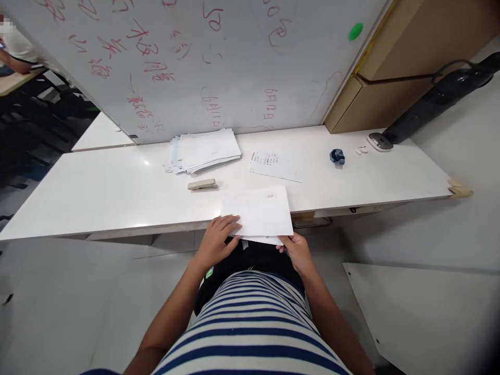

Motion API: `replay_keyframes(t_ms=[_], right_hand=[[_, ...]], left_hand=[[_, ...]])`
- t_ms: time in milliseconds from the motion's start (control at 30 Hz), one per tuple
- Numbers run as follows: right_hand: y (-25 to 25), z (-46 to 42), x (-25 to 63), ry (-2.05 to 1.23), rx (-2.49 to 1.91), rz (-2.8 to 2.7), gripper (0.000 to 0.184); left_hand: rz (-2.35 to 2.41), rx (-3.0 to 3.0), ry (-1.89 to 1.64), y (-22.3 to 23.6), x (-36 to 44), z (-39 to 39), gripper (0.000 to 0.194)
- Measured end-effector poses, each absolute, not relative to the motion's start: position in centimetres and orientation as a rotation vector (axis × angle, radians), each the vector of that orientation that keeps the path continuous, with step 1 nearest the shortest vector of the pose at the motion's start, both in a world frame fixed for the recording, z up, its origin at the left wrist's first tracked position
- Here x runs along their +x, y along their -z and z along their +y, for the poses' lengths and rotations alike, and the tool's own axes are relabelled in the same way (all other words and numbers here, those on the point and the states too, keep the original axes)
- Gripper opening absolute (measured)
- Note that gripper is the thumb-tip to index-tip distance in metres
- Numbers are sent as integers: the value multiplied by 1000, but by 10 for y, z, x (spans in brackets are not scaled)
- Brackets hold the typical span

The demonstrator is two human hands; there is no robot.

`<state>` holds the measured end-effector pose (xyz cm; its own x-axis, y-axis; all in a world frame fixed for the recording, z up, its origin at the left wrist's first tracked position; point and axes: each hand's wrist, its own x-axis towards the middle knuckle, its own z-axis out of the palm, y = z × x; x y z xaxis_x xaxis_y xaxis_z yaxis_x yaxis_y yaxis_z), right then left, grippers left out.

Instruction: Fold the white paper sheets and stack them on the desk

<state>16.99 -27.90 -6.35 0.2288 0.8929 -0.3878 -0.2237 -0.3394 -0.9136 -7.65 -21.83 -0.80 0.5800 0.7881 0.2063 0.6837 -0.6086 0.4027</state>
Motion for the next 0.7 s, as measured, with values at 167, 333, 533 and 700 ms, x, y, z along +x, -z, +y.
replay_keyframes(t_ms=[167, 333, 533, 700], right_hand=[[72, -280, 169, -1294, -1532, -741, 35], [68, -281, 169, -1136, -1602, -869, 45], [60, -282, 169, -1129, -1583, -903, 50], [59, -282, 169, -1165, -1559, -891, 51]], left_hand=[[1134, 2677, -312, 3, -48, -222, 62], [1069, 2600, -256, 1, -24, -219, 77], [1084, 2520, -410, 2, -28, -213, 41], [1544, 2103, -785, -4, -58, -208, 34]])
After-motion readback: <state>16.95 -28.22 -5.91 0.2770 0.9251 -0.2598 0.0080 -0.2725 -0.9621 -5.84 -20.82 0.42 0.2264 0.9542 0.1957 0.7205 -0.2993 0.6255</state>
